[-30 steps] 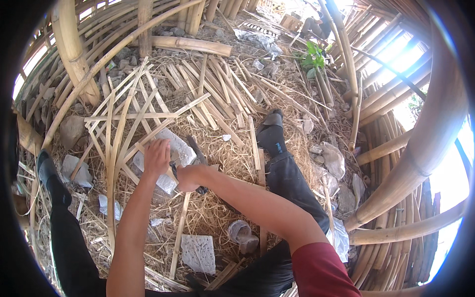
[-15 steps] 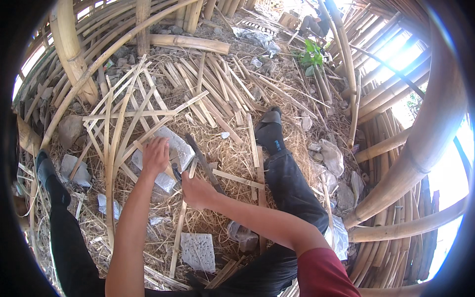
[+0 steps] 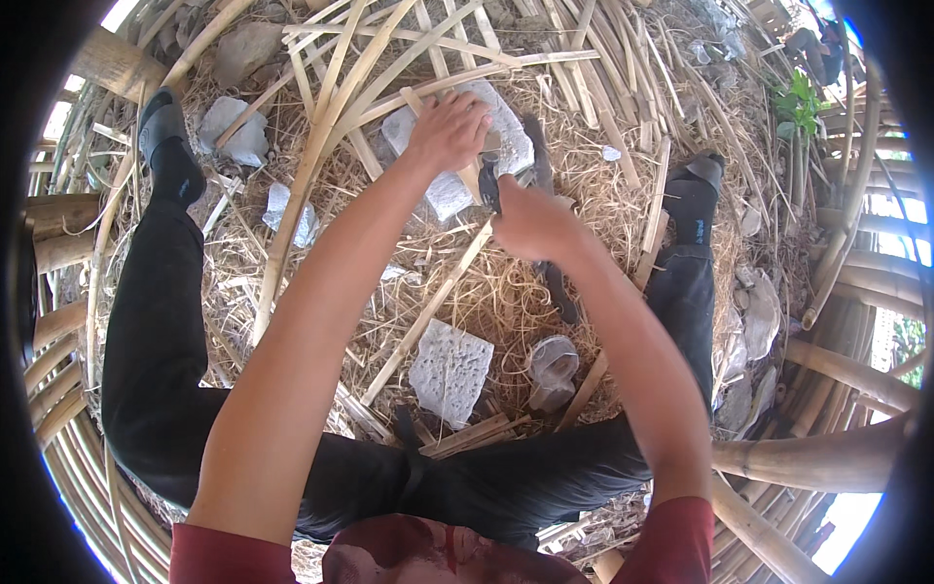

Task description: The person weaves bamboo strips together, using a hammer to tap a nail into the wood and a small knife to trim the strips.

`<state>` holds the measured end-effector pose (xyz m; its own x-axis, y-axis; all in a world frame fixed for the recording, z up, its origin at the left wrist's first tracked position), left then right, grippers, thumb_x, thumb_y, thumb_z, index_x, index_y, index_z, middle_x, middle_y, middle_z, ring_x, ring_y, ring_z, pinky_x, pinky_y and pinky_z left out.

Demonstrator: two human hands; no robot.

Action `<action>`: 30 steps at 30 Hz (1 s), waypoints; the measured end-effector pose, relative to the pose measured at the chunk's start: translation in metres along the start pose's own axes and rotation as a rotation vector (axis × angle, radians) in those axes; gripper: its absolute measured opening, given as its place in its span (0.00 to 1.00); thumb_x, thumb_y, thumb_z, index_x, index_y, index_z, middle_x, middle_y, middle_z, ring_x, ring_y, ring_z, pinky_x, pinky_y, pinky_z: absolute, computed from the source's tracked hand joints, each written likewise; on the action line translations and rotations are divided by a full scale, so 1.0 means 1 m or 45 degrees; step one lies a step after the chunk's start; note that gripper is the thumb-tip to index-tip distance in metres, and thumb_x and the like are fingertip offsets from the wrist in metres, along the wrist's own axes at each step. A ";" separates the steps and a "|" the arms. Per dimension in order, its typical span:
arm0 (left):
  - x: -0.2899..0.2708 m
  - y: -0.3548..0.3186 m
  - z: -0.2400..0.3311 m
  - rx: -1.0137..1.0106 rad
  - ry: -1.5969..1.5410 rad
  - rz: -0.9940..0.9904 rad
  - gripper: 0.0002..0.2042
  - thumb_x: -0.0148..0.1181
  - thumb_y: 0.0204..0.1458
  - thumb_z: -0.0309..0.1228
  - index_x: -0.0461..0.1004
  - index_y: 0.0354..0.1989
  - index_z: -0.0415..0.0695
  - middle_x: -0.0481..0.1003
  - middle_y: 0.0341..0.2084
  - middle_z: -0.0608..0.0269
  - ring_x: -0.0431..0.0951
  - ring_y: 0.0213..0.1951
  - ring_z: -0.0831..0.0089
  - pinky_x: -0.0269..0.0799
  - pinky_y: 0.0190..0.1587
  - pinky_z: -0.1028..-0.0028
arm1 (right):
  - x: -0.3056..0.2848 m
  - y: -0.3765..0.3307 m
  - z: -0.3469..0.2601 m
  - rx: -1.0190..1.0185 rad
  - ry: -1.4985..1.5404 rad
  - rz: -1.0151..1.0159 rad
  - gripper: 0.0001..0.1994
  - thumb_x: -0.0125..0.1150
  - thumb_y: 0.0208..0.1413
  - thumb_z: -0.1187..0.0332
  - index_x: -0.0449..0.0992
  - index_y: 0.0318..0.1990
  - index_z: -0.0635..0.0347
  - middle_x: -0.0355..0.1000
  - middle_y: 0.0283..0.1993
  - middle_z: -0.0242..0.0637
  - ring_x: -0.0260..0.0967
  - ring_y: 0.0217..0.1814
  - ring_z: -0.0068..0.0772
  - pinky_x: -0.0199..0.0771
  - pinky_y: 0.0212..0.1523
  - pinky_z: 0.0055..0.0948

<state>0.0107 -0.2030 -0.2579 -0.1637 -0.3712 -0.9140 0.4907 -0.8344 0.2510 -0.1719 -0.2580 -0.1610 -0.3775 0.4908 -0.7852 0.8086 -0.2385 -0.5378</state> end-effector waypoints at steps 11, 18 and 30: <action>0.001 -0.001 0.006 0.021 0.053 0.047 0.17 0.45 0.69 0.41 0.76 0.57 0.49 0.76 0.55 0.64 0.72 0.60 0.61 0.63 0.63 0.50 | -0.026 0.008 0.010 -0.079 -0.368 -0.111 0.23 0.62 0.55 0.75 0.65 0.58 0.67 0.79 0.41 0.55 0.81 0.45 0.56 0.81 0.46 0.50; 0.005 0.002 -0.002 0.033 0.075 0.038 0.16 0.47 0.68 0.41 0.77 0.53 0.49 0.77 0.52 0.64 0.74 0.58 0.64 0.64 0.61 0.51 | -0.024 0.025 -0.015 -0.202 -0.829 0.158 0.08 0.67 0.52 0.75 0.81 0.40 0.63 0.82 0.37 0.44 0.85 0.42 0.45 0.87 0.41 0.42; 0.005 0.011 -0.023 -0.019 -0.521 0.425 0.12 0.49 0.69 0.33 0.74 0.56 0.48 0.83 0.40 0.56 0.83 0.45 0.55 0.77 0.49 0.56 | -0.053 0.048 -0.038 0.071 -0.888 -0.342 0.21 0.68 0.52 0.74 0.78 0.55 0.61 0.82 0.50 0.43 0.83 0.53 0.43 0.86 0.47 0.41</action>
<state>0.0349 -0.2048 -0.2669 -0.3156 -0.7467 -0.5855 0.5849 -0.6390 0.4995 -0.0957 -0.2637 -0.1338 -0.7720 -0.1030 -0.6273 0.6316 -0.2363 -0.7384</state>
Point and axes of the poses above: each hand's wrist, its own y-axis towards the middle knuckle, its own x-axis out of the palm, z = x × y, the point moved 2 cm from there along y, towards the middle knuckle
